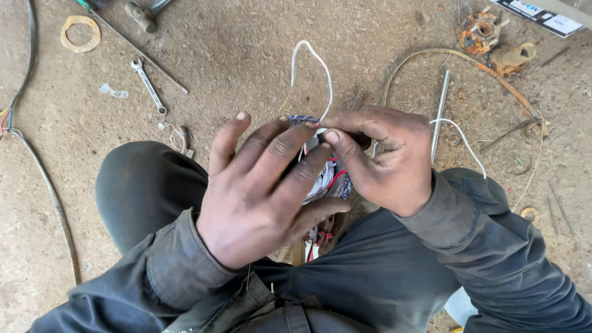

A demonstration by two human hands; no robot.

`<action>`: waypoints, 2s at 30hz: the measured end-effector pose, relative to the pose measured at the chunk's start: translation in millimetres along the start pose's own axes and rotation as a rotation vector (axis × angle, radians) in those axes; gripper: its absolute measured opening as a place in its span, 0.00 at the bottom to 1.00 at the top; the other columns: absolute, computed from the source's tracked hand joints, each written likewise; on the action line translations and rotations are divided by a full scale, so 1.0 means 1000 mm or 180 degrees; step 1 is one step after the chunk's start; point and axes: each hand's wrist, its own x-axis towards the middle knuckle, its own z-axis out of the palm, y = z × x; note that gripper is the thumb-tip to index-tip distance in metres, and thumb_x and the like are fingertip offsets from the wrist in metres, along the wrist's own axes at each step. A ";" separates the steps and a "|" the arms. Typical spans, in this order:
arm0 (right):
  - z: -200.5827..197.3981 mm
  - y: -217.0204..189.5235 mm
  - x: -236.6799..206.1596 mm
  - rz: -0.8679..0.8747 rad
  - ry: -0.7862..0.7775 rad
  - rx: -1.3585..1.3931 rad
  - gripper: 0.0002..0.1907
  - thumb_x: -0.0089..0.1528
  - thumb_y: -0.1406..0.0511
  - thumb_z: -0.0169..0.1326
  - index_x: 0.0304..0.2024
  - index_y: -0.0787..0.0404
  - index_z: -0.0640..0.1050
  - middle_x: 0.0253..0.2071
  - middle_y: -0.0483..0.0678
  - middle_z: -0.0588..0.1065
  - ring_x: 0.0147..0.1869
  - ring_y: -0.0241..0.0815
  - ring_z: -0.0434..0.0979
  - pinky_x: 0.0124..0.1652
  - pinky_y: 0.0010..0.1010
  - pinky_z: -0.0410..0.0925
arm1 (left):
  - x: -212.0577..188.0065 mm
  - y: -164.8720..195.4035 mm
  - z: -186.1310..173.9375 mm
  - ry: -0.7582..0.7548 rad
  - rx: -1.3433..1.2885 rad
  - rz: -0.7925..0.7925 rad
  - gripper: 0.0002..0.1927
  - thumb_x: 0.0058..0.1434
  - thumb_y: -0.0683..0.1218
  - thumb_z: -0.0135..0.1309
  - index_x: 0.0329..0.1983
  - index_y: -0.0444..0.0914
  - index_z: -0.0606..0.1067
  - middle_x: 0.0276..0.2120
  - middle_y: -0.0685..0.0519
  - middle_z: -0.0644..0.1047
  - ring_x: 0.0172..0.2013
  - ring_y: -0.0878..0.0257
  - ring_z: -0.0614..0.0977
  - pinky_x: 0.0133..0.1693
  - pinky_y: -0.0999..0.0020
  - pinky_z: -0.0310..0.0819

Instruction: The person cuts a yellow sheet with shears, then sits on the ground and wraps white tape around a bundle of wires inside a bucket. They continue wrapping the tape around the wire bundle and then use a knife to cut the tape.

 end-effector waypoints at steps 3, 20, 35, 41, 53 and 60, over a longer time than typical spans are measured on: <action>-0.001 0.000 -0.002 -0.0063 -0.0003 0.0081 0.06 0.66 0.73 0.61 0.46 0.65 0.81 0.38 0.50 0.81 0.39 0.36 0.82 0.40 0.26 0.72 | 0.007 -0.007 0.004 0.0163 -0.0566 -0.0579 0.11 0.61 0.46 0.64 0.46 0.44 0.78 0.44 0.53 0.80 0.47 0.58 0.82 0.61 0.48 0.62; -0.004 0.008 -0.007 -0.0164 -0.0149 0.0156 0.05 0.65 0.72 0.61 0.44 0.65 0.81 0.37 0.50 0.81 0.40 0.36 0.83 0.41 0.27 0.73 | 0.021 -0.012 0.030 -0.0520 -0.0507 -0.1773 0.46 0.50 0.45 0.61 0.70 0.23 0.57 0.21 0.39 0.80 0.25 0.43 0.84 0.37 0.52 0.77; 0.010 0.020 0.002 -0.0069 -0.0062 0.0387 0.08 0.60 0.72 0.63 0.43 0.64 0.83 0.37 0.52 0.83 0.39 0.40 0.86 0.37 0.29 0.76 | 0.011 -0.030 0.040 0.0075 -0.3319 -0.2811 0.34 0.48 0.43 0.67 0.57 0.24 0.70 0.38 0.43 0.85 0.39 0.62 0.88 0.43 0.68 0.85; 0.011 0.020 0.003 0.0184 -0.0100 0.0393 0.08 0.58 0.73 0.62 0.40 0.64 0.84 0.36 0.50 0.84 0.37 0.38 0.86 0.37 0.29 0.76 | -0.001 -0.010 0.029 0.0214 -0.1377 -0.1491 0.39 0.42 0.43 0.66 0.60 0.31 0.71 0.40 0.44 0.82 0.43 0.53 0.85 0.49 0.56 0.77; 0.004 0.037 -0.004 0.0312 -0.0190 0.0614 0.08 0.61 0.73 0.60 0.43 0.64 0.84 0.38 0.49 0.84 0.40 0.35 0.84 0.39 0.27 0.76 | -0.013 -0.002 0.031 0.0481 -0.0693 -0.0369 0.22 0.58 0.48 0.66 0.55 0.43 0.76 0.51 0.46 0.79 0.47 0.54 0.82 0.49 0.58 0.75; 0.003 0.026 -0.006 0.0128 -0.0212 0.0609 0.08 0.62 0.70 0.62 0.43 0.64 0.84 0.38 0.50 0.84 0.41 0.36 0.85 0.40 0.28 0.76 | 0.004 -0.008 0.036 -0.0030 -0.1064 -0.2026 0.29 0.53 0.48 0.65 0.52 0.30 0.67 0.35 0.44 0.79 0.36 0.53 0.85 0.41 0.58 0.78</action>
